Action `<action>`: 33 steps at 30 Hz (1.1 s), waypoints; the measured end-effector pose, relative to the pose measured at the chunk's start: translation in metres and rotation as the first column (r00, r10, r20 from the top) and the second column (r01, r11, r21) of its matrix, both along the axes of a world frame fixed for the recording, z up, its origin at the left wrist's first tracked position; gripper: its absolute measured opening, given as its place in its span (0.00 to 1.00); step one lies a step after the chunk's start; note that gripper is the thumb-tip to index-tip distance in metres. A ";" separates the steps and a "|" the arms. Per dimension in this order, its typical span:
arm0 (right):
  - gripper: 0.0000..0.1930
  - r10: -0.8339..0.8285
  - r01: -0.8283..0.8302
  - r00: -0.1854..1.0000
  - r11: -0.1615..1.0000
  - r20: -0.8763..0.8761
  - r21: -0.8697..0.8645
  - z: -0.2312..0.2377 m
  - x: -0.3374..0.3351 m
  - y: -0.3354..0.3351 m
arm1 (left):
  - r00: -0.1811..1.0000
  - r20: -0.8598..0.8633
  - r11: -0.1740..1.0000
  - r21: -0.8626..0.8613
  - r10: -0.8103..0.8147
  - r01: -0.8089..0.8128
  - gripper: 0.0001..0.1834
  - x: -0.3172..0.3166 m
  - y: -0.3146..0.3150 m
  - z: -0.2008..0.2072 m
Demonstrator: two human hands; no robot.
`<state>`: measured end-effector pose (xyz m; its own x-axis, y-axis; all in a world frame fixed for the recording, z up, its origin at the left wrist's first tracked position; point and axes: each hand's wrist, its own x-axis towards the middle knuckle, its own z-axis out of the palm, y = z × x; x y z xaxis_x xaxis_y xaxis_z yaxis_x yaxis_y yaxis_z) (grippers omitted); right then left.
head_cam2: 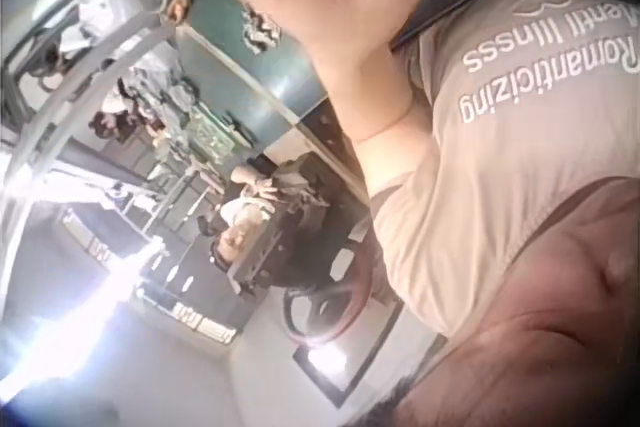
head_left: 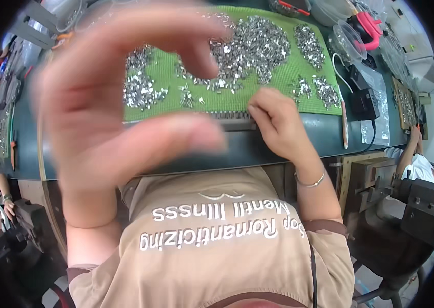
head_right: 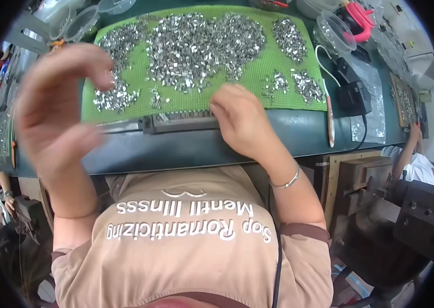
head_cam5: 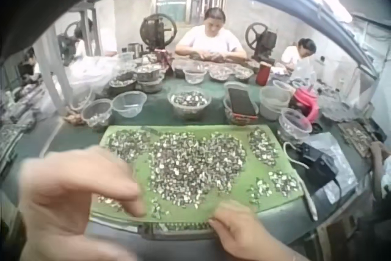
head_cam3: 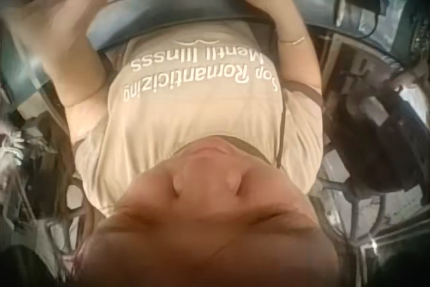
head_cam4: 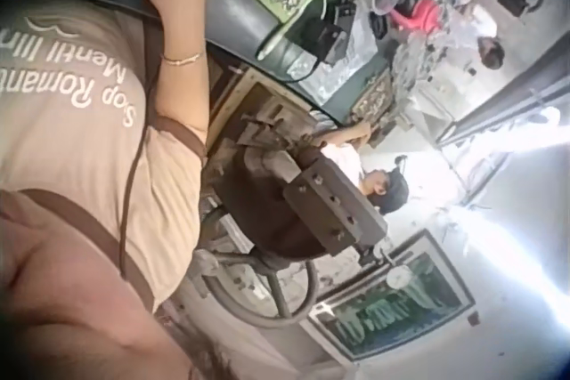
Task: The person assembles metal link components into a fixture by hand, places the fixture into a manual press machine, and rotates the wheel to press the components together.
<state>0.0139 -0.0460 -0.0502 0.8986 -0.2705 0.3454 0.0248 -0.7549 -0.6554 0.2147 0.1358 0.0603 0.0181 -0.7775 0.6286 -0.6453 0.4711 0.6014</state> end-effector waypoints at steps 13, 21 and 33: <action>0.03 -0.021 0.036 0.990 0.994 0.142 -0.102 -0.021 0.005 0.023 | 0.746 0.605 0.827 0.245 0.278 -0.507 0.05 -0.006 -0.040 -0.102; 0.06 -0.012 0.054 0.995 0.903 0.100 -0.426 -0.025 -0.003 0.025 | 0.789 0.564 0.889 0.197 0.242 -0.414 0.05 -0.002 -0.044 -0.110; 0.23 0.074 -0.102 0.994 0.900 -0.082 -0.423 -0.002 -0.017 0.004 | 0.901 0.339 0.855 0.346 0.270 -0.386 0.04 -0.032 0.001 -0.114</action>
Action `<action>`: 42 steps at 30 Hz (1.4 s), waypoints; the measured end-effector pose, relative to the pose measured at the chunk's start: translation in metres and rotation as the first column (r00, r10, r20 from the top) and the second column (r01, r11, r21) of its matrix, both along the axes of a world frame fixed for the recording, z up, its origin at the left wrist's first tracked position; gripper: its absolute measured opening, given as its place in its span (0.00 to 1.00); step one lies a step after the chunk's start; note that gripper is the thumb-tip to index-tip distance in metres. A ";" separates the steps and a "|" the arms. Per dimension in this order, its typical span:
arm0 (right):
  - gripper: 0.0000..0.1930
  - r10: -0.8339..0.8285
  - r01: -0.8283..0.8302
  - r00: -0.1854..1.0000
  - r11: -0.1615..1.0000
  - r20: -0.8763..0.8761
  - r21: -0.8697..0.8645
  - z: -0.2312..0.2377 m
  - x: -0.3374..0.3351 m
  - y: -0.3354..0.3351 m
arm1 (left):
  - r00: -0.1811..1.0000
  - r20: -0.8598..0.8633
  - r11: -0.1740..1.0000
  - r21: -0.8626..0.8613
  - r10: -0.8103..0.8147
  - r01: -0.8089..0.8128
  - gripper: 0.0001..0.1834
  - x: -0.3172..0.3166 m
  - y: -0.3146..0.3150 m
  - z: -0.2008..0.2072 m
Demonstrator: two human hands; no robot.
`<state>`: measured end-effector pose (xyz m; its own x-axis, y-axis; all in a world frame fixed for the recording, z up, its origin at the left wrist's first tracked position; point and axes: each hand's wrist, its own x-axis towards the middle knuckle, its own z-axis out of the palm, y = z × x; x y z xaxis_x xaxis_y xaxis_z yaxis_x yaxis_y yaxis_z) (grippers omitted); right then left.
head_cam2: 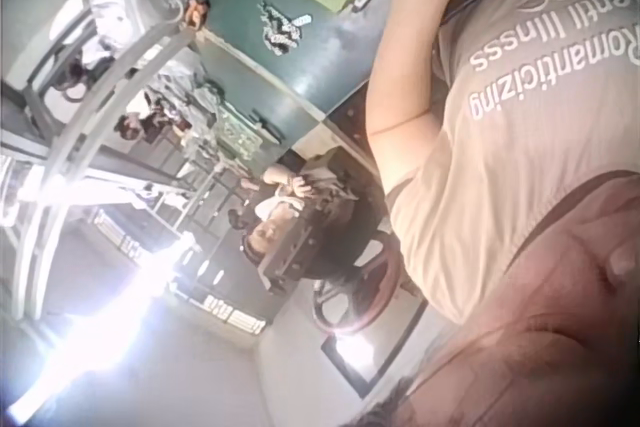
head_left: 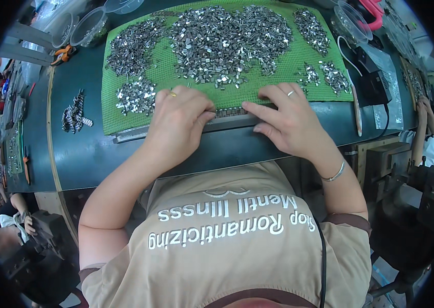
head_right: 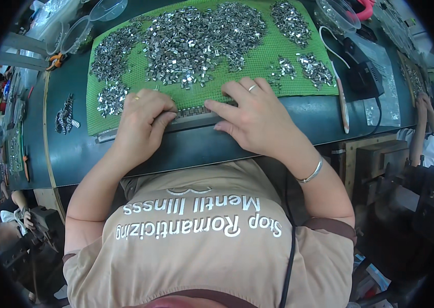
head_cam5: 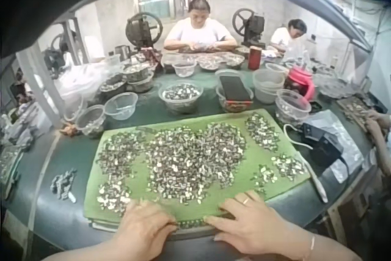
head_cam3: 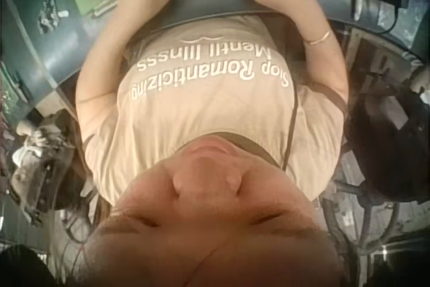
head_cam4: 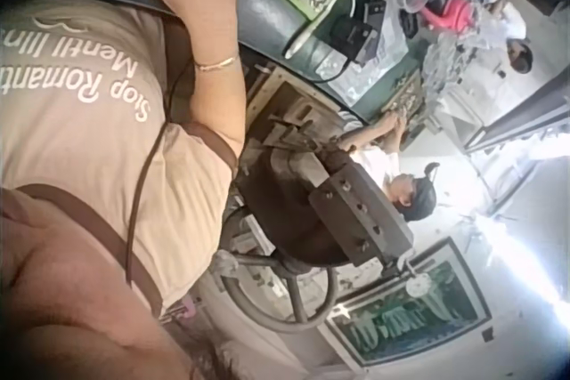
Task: The person assembles metal link components into a fixture by hand, places the fixture into a manual press machine, and rotates the wheel to press the components together.
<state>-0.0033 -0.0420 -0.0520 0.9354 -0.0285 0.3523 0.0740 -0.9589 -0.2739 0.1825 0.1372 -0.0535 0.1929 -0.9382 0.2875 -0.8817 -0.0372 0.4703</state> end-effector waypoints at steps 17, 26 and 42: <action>0.02 -0.072 0.071 0.997 0.997 -0.010 -0.044 -0.011 0.067 -0.013 | 0.970 0.228 0.996 0.004 0.084 -0.087 0.07 0.005 -0.049 0.008; 0.03 -0.169 0.217 0.975 0.869 -0.144 0.446 -0.008 0.025 0.006 | 0.941 0.322 0.988 0.066 0.108 -0.136 0.06 -0.002 -0.051 0.009; 0.08 -0.110 0.076 0.965 0.986 0.237 0.150 -0.014 0.018 0.000 | 0.976 0.098 0.977 -0.074 -0.192 0.199 0.07 -0.011 -0.023 0.005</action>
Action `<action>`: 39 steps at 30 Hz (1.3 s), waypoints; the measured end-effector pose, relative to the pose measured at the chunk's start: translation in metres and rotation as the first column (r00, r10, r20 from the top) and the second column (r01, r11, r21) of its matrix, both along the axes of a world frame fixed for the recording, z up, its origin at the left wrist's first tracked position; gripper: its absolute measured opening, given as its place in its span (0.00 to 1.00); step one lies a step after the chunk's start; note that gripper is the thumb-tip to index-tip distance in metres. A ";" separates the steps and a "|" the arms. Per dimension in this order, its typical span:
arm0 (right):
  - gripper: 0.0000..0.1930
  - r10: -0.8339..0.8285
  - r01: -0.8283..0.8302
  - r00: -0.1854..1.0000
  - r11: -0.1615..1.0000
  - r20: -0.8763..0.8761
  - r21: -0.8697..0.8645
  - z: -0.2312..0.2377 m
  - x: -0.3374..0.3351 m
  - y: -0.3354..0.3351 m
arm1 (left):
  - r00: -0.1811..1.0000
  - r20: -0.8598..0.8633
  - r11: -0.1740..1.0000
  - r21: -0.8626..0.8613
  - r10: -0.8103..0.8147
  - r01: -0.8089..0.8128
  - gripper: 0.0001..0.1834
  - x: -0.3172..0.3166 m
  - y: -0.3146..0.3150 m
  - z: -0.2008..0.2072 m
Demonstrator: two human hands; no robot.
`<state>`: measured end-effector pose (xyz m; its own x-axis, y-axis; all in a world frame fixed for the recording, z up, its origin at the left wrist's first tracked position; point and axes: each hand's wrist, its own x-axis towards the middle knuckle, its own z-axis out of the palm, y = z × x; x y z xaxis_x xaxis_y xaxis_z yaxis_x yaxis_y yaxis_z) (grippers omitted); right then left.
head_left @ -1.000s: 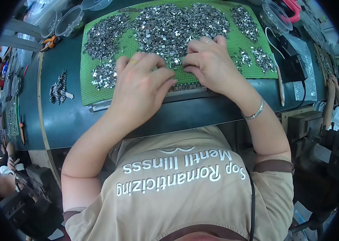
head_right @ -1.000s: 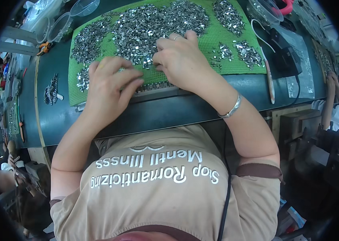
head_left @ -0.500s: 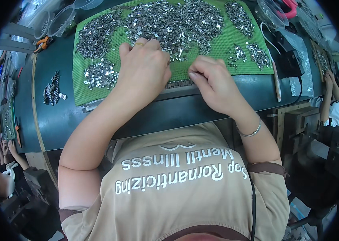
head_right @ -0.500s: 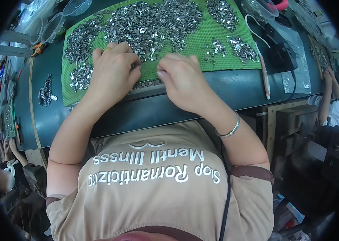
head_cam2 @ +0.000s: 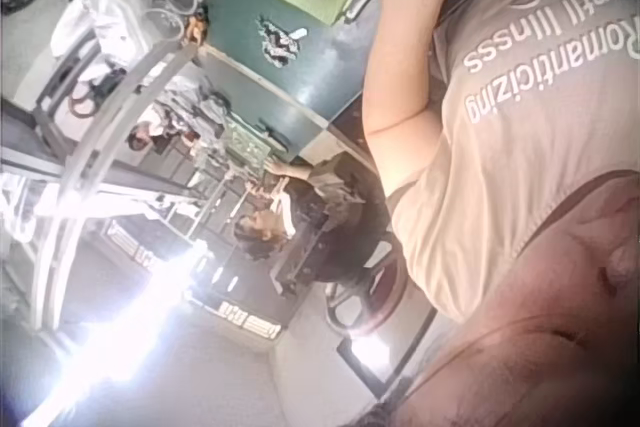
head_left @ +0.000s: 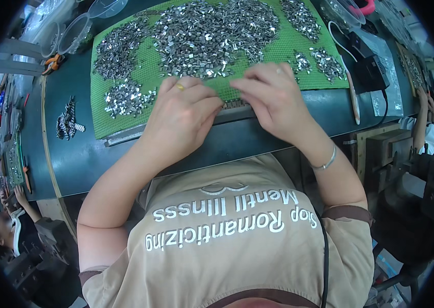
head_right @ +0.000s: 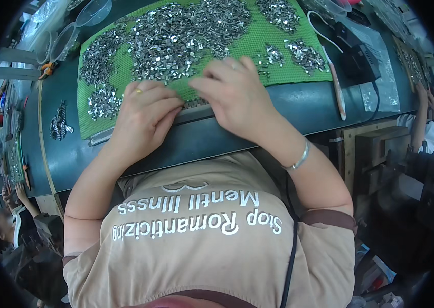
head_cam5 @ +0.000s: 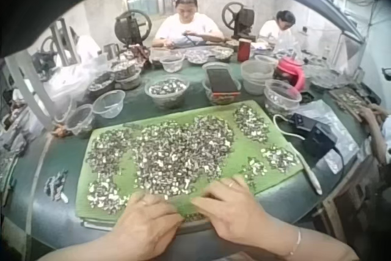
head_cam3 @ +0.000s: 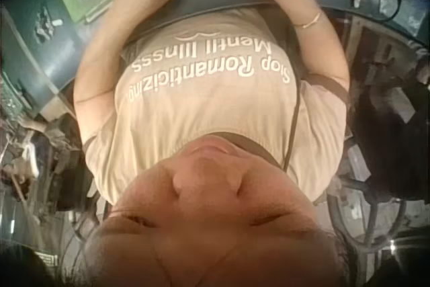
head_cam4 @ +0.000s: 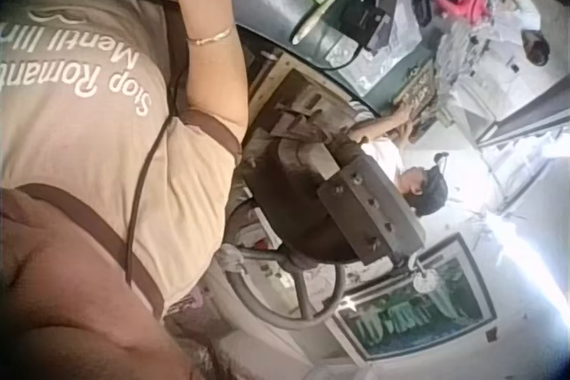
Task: The person assembles metal link components into a fixture by hand, places the fixture into a manual press machine, and rotates the wheel to press the components together.
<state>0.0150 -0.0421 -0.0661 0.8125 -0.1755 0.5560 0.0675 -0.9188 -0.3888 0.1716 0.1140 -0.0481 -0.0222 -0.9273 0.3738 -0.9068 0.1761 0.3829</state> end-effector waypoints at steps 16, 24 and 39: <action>0.02 -0.076 0.104 0.976 0.987 -0.206 0.126 0.009 0.023 -0.004 | 0.965 -0.140 0.972 0.109 0.221 -0.207 0.03 0.003 0.007 -0.002; 0.04 -0.053 0.113 0.982 0.932 -0.179 0.344 0.002 0.015 -0.014 | 0.962 -0.121 0.966 0.110 0.246 -0.234 0.05 -0.002 0.002 0.002; 0.09 -0.025 0.025 1.000 1.000 -0.004 -0.014 -0.009 -0.020 0.014 | 0.939 -0.072 0.939 -0.045 0.336 -0.340 0.04 0.016 0.032 0.006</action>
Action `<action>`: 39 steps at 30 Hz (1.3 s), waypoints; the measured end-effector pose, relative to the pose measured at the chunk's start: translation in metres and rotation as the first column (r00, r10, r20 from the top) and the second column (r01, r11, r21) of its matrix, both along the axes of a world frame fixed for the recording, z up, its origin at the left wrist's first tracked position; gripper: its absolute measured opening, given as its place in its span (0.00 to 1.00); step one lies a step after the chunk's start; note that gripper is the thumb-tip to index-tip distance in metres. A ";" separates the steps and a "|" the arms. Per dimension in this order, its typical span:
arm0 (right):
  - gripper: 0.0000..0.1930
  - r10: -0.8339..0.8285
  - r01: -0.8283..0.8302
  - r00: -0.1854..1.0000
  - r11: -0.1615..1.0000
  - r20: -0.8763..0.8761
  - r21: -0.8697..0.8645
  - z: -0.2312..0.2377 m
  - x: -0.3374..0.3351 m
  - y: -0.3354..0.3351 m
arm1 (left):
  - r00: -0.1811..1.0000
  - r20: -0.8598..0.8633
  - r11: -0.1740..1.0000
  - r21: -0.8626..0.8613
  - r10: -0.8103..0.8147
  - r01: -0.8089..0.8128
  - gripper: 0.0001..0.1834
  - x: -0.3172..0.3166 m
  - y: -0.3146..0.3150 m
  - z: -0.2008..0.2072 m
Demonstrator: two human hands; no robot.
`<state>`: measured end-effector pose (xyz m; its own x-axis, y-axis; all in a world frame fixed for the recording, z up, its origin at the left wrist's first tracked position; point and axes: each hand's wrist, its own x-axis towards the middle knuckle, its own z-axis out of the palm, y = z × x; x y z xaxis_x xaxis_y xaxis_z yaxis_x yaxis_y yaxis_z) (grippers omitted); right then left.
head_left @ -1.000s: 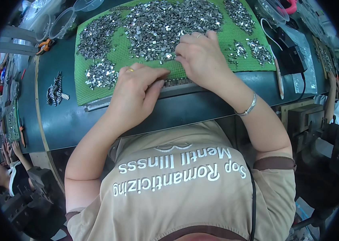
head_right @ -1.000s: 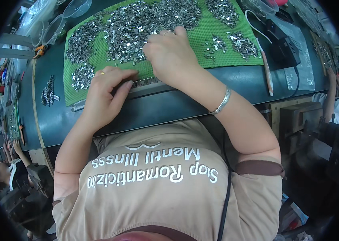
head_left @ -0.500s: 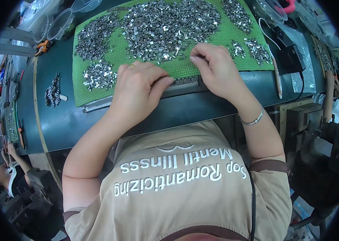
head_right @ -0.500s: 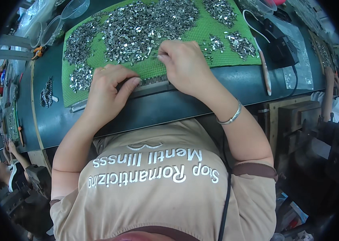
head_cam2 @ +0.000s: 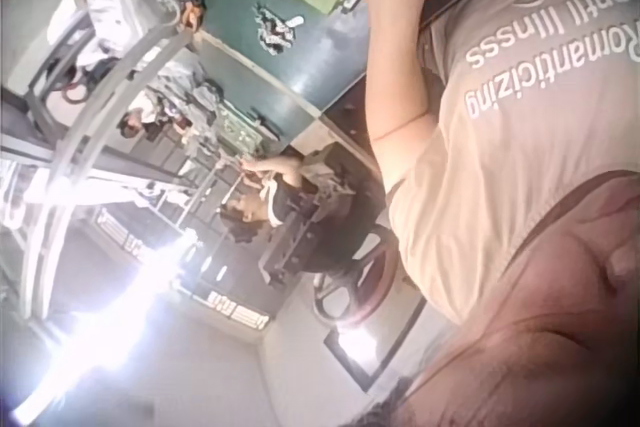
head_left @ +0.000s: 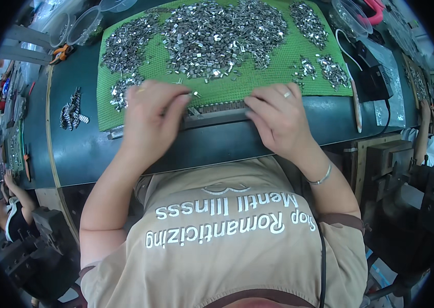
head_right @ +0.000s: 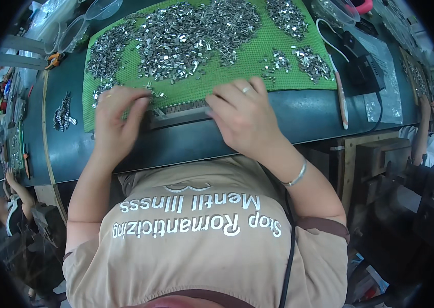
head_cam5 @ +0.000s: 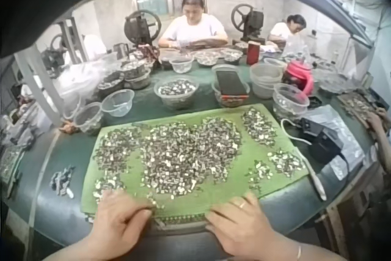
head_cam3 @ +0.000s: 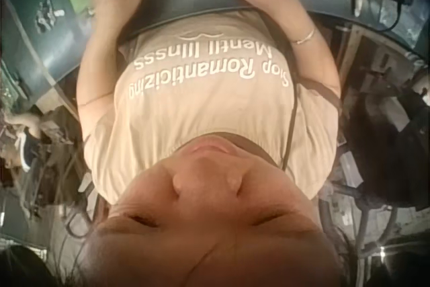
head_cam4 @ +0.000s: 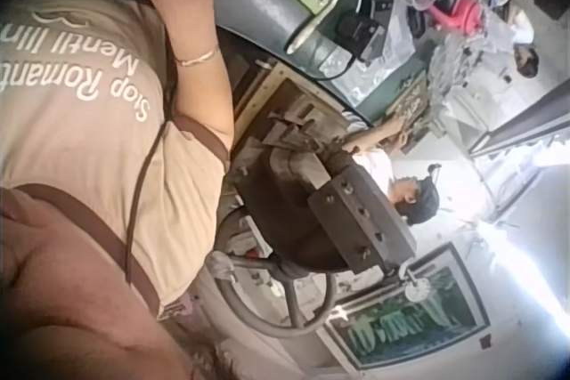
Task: The person assembles metal link components into a fixture by hand, places the fixture into a manual press machine, and rotates the wheel to press the components together.
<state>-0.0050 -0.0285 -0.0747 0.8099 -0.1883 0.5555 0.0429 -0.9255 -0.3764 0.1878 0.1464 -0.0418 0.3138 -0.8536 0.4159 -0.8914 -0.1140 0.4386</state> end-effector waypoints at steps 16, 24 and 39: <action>0.16 -0.161 0.178 0.975 0.978 -0.153 0.105 -0.002 -0.034 -0.019 | 0.901 0.242 0.915 0.096 0.360 -0.392 0.23 0.025 0.111 0.014; 0.10 -0.188 0.206 0.969 0.973 -0.162 0.101 0.003 -0.026 -0.013 | 0.968 0.042 0.968 0.013 -0.249 0.249 0.15 -0.054 -0.041 0.045; 0.10 -0.210 0.201 0.966 0.977 -0.150 -0.070 0.013 0.020 -0.050 | 0.978 0.147 0.983 0.127 -0.149 0.131 0.21 -0.066 -0.012 -0.010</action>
